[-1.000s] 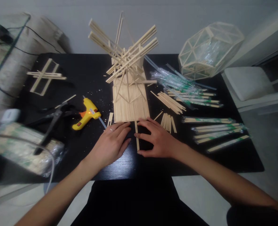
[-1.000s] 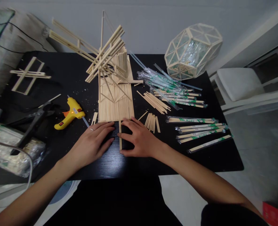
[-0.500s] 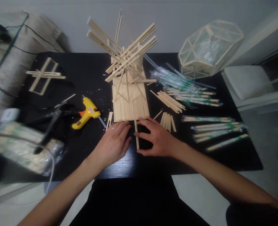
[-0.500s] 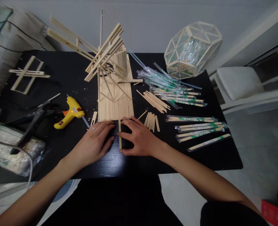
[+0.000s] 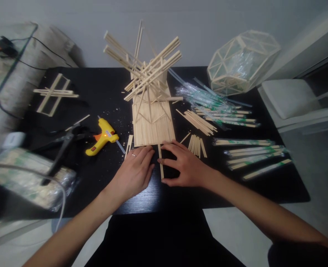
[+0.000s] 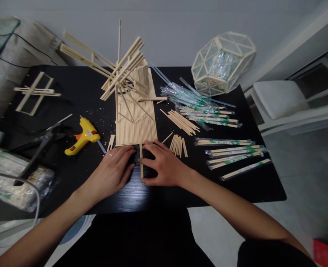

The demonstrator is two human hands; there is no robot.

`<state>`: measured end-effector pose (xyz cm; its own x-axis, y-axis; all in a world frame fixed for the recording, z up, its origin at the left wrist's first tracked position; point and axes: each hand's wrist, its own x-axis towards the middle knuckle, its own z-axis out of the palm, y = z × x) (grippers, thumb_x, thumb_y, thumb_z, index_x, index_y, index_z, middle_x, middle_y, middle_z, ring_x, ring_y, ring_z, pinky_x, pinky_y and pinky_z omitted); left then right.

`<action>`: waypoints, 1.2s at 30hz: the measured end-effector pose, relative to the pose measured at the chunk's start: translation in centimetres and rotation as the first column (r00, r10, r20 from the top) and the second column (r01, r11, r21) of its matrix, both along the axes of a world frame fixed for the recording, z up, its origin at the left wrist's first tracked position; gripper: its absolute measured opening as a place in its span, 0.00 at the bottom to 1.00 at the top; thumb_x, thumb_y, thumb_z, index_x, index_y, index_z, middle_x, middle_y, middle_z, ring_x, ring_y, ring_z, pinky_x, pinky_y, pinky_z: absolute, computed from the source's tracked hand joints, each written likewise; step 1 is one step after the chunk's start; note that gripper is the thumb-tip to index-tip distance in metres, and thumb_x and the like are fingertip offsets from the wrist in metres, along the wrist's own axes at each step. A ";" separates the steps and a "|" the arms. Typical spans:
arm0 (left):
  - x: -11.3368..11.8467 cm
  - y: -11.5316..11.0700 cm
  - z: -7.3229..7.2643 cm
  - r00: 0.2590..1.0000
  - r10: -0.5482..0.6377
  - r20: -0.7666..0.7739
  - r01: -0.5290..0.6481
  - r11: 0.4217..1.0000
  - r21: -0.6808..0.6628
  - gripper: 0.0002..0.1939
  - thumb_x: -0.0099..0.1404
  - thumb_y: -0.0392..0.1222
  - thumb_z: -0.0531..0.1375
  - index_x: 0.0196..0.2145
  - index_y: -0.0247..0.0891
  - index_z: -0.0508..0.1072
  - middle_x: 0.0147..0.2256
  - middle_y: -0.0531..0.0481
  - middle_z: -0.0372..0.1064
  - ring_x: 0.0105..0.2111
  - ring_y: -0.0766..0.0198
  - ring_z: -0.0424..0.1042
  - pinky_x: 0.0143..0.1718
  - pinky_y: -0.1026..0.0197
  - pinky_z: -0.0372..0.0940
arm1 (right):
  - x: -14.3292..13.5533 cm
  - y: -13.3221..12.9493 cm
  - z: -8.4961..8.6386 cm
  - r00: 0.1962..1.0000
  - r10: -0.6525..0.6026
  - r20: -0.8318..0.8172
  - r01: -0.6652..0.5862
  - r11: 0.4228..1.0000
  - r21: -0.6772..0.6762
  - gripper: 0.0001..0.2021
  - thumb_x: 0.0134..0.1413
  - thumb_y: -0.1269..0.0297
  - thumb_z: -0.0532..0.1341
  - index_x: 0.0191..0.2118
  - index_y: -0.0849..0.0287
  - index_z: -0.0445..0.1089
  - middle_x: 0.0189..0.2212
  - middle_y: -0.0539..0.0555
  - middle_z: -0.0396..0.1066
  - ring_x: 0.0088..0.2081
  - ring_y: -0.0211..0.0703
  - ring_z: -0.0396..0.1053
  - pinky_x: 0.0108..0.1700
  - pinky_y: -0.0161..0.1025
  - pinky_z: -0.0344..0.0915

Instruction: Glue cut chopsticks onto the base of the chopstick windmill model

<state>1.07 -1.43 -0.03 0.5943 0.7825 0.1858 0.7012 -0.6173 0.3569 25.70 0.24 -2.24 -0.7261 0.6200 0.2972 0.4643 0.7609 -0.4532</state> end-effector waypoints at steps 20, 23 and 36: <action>-0.1 -0.5 -0.8 0.996 -0.005 -0.088 0.014 0.995 0.096 0.20 0.77 0.37 0.54 0.61 0.26 0.69 0.60 0.29 0.70 0.59 0.41 0.71 0.58 0.40 0.70 | 0.0 0.0 -0.1 1.000 0.001 -0.023 -0.001 1.000 -0.002 0.25 0.58 0.49 0.70 0.55 0.60 0.78 0.62 0.68 0.68 0.70 0.63 0.62 0.71 0.65 0.57; -0.2 -0.8 -0.9 0.998 -0.001 -0.059 0.005 0.997 0.080 0.20 0.76 0.37 0.54 0.62 0.27 0.69 0.60 0.30 0.70 0.60 0.42 0.70 0.59 0.40 0.69 | 0.0 0.0 -0.1 1.000 -0.002 -0.025 0.002 1.000 -0.009 0.24 0.58 0.49 0.70 0.55 0.59 0.77 0.63 0.67 0.68 0.70 0.62 0.62 0.71 0.65 0.57; -0.6 1.5 -0.6 0.993 0.117 0.026 -0.118 0.992 0.047 0.13 0.77 0.36 0.56 0.54 0.31 0.74 0.46 0.40 0.74 0.46 0.52 0.75 0.51 0.48 0.76 | -0.1 0.0 -0.1 1.000 -0.005 -0.015 0.005 1.000 -0.016 0.25 0.58 0.49 0.70 0.56 0.59 0.77 0.62 0.66 0.68 0.70 0.63 0.61 0.72 0.65 0.56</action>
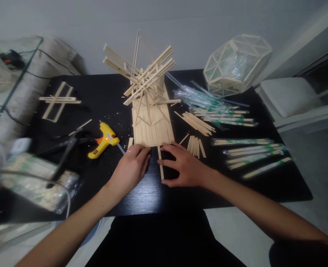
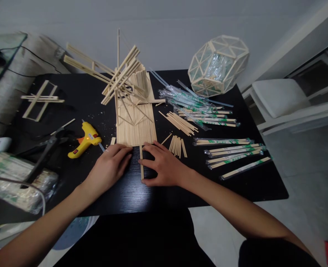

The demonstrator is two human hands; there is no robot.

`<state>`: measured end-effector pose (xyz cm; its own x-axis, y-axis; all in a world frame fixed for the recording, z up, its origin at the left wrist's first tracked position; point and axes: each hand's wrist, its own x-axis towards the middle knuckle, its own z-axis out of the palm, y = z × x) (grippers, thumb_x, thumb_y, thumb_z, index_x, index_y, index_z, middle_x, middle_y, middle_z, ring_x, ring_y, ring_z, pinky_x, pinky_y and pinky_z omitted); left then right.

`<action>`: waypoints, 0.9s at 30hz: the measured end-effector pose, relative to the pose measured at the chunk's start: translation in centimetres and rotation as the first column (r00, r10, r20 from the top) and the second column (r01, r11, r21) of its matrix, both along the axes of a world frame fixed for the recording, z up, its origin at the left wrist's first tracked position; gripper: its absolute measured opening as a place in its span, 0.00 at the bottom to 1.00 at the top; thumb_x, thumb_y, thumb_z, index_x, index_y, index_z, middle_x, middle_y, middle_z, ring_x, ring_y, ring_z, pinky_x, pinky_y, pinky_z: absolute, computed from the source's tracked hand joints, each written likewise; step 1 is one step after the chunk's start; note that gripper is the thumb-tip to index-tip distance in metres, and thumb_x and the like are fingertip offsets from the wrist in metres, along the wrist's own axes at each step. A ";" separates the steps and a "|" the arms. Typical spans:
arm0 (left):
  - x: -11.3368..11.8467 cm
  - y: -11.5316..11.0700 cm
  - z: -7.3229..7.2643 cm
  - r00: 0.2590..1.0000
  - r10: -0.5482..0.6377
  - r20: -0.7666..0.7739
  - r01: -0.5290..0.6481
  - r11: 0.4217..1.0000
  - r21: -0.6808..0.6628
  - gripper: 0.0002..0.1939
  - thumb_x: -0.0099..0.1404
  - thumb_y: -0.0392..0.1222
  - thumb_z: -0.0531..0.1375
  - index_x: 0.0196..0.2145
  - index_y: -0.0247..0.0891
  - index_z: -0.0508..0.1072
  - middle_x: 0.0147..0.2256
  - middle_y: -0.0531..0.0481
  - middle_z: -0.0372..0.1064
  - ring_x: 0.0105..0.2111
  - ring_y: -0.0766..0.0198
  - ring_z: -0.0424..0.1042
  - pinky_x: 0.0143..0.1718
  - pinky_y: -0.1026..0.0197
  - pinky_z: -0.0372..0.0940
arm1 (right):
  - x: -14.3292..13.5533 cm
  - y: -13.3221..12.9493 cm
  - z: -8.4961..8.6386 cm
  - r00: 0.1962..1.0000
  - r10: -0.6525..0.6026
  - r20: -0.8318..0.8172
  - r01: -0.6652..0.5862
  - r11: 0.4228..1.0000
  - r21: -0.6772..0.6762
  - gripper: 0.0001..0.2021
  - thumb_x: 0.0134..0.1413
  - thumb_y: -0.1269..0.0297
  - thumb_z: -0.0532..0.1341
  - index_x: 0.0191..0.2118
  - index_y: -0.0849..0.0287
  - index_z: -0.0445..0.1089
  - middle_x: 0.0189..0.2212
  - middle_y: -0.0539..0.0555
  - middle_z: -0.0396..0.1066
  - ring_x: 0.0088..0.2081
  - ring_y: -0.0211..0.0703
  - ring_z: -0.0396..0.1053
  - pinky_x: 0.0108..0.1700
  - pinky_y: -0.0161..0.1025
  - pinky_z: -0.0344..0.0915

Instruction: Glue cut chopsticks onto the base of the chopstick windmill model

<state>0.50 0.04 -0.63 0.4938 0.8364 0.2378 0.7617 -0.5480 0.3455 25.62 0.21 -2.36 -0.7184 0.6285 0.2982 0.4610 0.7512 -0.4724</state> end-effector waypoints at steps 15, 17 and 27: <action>1.6 0.8 -0.9 0.994 0.033 -0.100 -0.029 0.999 0.041 0.09 0.76 0.32 0.54 0.39 0.34 0.73 0.37 0.43 0.69 0.38 0.54 0.70 0.42 0.52 0.72 | 0.0 0.0 -0.1 1.000 0.004 -0.004 -0.004 1.000 0.023 0.26 0.56 0.50 0.71 0.55 0.61 0.78 0.61 0.70 0.69 0.69 0.64 0.63 0.71 0.66 0.56; 1.7 0.8 -0.9 0.993 0.026 -0.114 -0.022 0.999 0.040 0.09 0.75 0.30 0.53 0.39 0.34 0.73 0.36 0.43 0.68 0.38 0.53 0.69 0.42 0.50 0.71 | 0.0 0.0 -0.1 1.000 0.001 -0.001 -0.001 1.000 0.026 0.26 0.56 0.49 0.72 0.55 0.61 0.78 0.61 0.70 0.69 0.69 0.64 0.63 0.71 0.66 0.56; 2.1 -0.2 -1.6 0.999 -0.021 -0.046 0.022 1.000 0.020 0.11 0.74 0.27 0.51 0.40 0.36 0.70 0.38 0.44 0.68 0.39 0.54 0.69 0.44 0.50 0.71 | 0.1 0.0 0.0 1.000 0.004 0.023 -0.004 1.000 -0.014 0.26 0.56 0.50 0.71 0.56 0.59 0.78 0.63 0.68 0.67 0.71 0.62 0.60 0.72 0.66 0.55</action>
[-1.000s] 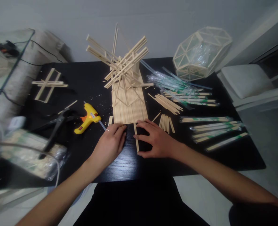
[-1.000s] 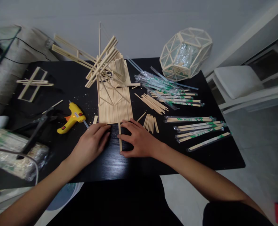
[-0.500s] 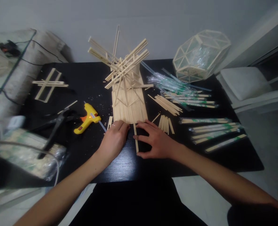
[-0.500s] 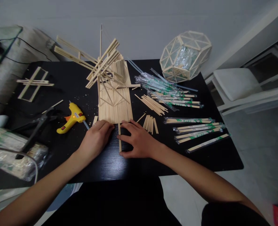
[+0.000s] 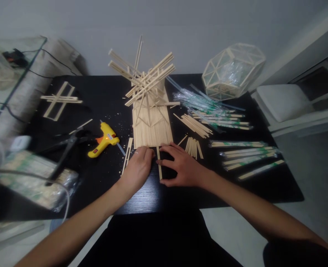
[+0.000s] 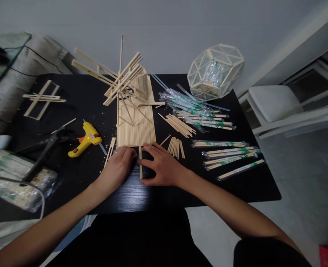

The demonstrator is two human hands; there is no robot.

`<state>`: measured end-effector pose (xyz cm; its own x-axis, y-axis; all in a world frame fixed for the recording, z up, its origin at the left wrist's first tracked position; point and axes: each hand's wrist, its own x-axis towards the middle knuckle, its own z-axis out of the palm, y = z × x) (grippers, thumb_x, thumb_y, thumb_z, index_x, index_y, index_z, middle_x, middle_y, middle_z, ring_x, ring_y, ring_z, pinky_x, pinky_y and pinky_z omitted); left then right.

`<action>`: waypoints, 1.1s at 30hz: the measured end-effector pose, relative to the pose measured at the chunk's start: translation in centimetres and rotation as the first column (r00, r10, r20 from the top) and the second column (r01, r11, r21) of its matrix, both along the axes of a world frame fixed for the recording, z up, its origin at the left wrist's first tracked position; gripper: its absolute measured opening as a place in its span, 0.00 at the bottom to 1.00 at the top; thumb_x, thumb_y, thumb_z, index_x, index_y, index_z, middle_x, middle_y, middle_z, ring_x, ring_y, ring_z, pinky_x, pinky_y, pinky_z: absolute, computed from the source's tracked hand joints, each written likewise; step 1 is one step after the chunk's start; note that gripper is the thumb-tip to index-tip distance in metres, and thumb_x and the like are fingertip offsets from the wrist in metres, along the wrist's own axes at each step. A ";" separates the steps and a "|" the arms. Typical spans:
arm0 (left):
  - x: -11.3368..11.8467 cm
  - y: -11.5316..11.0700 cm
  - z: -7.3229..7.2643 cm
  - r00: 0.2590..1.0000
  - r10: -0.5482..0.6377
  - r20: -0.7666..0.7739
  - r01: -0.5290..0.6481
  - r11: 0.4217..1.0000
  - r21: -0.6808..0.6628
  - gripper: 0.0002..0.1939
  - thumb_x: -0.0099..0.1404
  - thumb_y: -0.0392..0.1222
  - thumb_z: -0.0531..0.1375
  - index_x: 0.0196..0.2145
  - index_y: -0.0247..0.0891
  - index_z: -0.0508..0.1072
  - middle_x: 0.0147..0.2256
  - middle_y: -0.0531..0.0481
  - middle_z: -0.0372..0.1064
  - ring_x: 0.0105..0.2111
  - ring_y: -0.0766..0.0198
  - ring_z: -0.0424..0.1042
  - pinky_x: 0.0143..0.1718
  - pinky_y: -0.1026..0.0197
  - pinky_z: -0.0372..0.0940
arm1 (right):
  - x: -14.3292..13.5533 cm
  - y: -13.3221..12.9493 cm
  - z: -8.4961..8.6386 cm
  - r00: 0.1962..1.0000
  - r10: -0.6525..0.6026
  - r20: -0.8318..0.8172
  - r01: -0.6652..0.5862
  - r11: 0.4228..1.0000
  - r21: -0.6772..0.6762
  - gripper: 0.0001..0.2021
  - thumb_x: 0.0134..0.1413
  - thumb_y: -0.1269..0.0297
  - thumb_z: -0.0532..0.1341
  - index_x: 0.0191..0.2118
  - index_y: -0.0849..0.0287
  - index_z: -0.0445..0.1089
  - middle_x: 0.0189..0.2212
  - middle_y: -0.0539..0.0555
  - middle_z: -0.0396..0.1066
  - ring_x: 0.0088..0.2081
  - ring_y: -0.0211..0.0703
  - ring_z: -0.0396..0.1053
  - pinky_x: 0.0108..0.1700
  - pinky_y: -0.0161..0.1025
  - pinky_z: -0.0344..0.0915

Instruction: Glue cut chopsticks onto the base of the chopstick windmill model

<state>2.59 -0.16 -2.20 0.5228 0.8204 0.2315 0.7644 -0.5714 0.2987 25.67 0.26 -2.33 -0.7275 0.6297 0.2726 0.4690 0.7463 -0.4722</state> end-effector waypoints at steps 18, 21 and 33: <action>-5.4 -0.8 3.4 0.950 0.137 0.282 -0.110 0.988 -0.109 0.10 0.76 0.47 0.60 0.39 0.40 0.75 0.33 0.53 0.76 0.31 0.65 0.75 0.34 0.63 0.68 | 0.0 0.0 0.1 1.000 -0.002 -0.009 0.002 1.000 0.005 0.27 0.56 0.50 0.72 0.56 0.61 0.77 0.62 0.68 0.67 0.71 0.62 0.61 0.73 0.63 0.54; -6.2 0.0 4.4 0.965 0.188 0.181 -0.183 0.982 -0.042 0.16 0.78 0.47 0.57 0.32 0.39 0.72 0.26 0.54 0.70 0.27 0.64 0.71 0.32 0.62 0.66 | 0.0 -0.1 0.0 1.000 -0.002 -0.014 0.002 1.000 -0.003 0.27 0.56 0.50 0.72 0.56 0.60 0.77 0.62 0.68 0.67 0.71 0.61 0.60 0.73 0.63 0.54; -3.4 0.2 2.7 0.993 -0.061 0.103 0.075 0.987 -0.140 0.11 0.78 0.40 0.56 0.50 0.40 0.78 0.46 0.44 0.74 0.45 0.56 0.76 0.49 0.52 0.74 | 0.0 0.0 -0.1 1.000 0.004 -0.022 -0.004 1.000 -0.010 0.26 0.57 0.50 0.71 0.56 0.60 0.77 0.63 0.69 0.67 0.71 0.63 0.60 0.72 0.66 0.54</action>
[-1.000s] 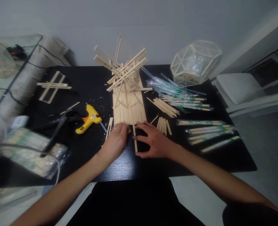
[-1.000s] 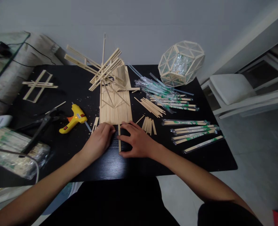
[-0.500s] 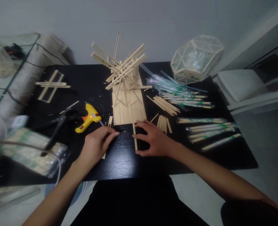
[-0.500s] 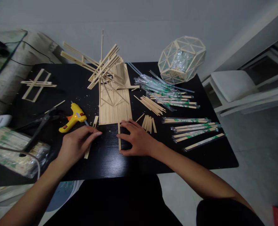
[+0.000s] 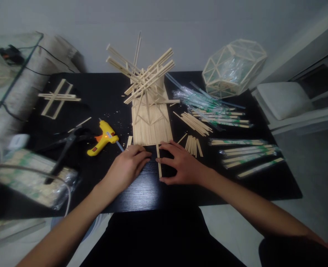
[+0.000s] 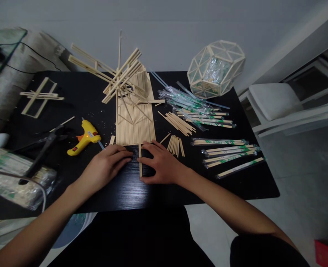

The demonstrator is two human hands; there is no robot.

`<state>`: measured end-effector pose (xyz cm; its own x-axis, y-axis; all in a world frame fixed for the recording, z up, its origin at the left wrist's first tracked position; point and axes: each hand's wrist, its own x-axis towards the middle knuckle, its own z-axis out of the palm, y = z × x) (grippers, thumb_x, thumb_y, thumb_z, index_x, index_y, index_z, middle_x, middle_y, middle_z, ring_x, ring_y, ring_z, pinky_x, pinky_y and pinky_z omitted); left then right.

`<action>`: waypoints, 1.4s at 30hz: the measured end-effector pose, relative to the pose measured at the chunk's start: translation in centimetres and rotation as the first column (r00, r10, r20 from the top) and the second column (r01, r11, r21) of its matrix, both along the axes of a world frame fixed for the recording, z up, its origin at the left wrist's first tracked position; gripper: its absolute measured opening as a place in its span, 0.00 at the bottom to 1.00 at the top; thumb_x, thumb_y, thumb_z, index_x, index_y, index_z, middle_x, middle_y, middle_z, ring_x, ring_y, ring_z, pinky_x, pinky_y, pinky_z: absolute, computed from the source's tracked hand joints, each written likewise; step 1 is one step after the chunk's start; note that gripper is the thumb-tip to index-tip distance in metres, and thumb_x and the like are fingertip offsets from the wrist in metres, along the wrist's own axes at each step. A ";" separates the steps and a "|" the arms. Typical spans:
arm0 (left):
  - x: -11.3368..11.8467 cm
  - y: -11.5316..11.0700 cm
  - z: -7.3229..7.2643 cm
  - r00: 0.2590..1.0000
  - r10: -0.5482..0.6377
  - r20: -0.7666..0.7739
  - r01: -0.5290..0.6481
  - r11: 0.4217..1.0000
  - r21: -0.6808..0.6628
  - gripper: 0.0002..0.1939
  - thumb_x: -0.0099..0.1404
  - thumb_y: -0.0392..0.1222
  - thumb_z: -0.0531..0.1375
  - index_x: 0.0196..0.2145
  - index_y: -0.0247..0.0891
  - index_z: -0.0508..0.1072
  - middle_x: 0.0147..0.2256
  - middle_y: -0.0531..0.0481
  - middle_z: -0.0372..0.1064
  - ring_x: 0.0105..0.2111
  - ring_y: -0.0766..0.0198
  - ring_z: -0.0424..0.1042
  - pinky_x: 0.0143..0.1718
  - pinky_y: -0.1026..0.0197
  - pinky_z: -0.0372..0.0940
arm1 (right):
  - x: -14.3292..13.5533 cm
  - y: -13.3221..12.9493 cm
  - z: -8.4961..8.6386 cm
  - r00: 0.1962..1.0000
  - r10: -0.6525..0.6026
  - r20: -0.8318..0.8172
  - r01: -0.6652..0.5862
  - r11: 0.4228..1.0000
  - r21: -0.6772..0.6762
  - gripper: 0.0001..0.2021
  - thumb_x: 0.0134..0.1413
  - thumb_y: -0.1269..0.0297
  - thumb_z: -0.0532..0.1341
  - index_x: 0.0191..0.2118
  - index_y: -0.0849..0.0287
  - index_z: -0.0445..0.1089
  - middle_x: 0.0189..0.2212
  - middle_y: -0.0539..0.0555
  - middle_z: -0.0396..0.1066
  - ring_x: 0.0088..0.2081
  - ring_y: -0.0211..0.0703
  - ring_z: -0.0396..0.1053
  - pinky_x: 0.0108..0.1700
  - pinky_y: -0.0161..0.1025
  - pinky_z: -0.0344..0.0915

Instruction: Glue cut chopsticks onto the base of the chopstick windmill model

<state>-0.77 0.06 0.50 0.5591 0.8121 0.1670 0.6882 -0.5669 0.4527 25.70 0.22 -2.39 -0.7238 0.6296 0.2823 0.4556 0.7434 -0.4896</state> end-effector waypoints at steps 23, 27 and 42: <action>-1.3 1.0 -0.1 0.994 0.108 0.005 -0.108 0.992 0.067 0.12 0.79 0.40 0.52 0.53 0.37 0.71 0.43 0.42 0.74 0.44 0.54 0.76 0.46 0.52 0.73 | 0.0 0.0 0.0 1.000 0.000 -0.002 0.000 1.000 -0.028 0.26 0.57 0.51 0.71 0.57 0.60 0.77 0.64 0.67 0.66 0.71 0.63 0.59 0.73 0.65 0.52; -3.0 3.4 1.5 0.951 0.303 -0.067 -0.291 0.945 0.145 0.13 0.78 0.41 0.51 0.50 0.36 0.73 0.43 0.39 0.75 0.44 0.51 0.77 0.46 0.50 0.72 | 0.0 0.0 0.1 1.000 -0.007 0.008 0.007 1.000 -0.008 0.25 0.57 0.50 0.71 0.56 0.59 0.77 0.63 0.66 0.66 0.71 0.62 0.60 0.73 0.63 0.53; -4.9 4.0 2.5 0.917 0.390 -0.077 -0.397 0.911 -0.109 0.08 0.69 0.42 0.60 0.45 0.41 0.75 0.40 0.47 0.79 0.38 0.55 0.78 0.43 0.55 0.71 | 0.1 0.0 0.0 1.000 0.002 0.012 -0.002 1.000 0.004 0.25 0.59 0.50 0.70 0.57 0.60 0.76 0.63 0.68 0.66 0.71 0.63 0.60 0.72 0.65 0.54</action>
<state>-5.64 4.09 2.97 0.1954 0.9801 0.0340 0.8689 -0.1891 0.4574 25.80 0.21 -2.37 -0.7288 0.6267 0.2758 0.4598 0.7464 -0.4811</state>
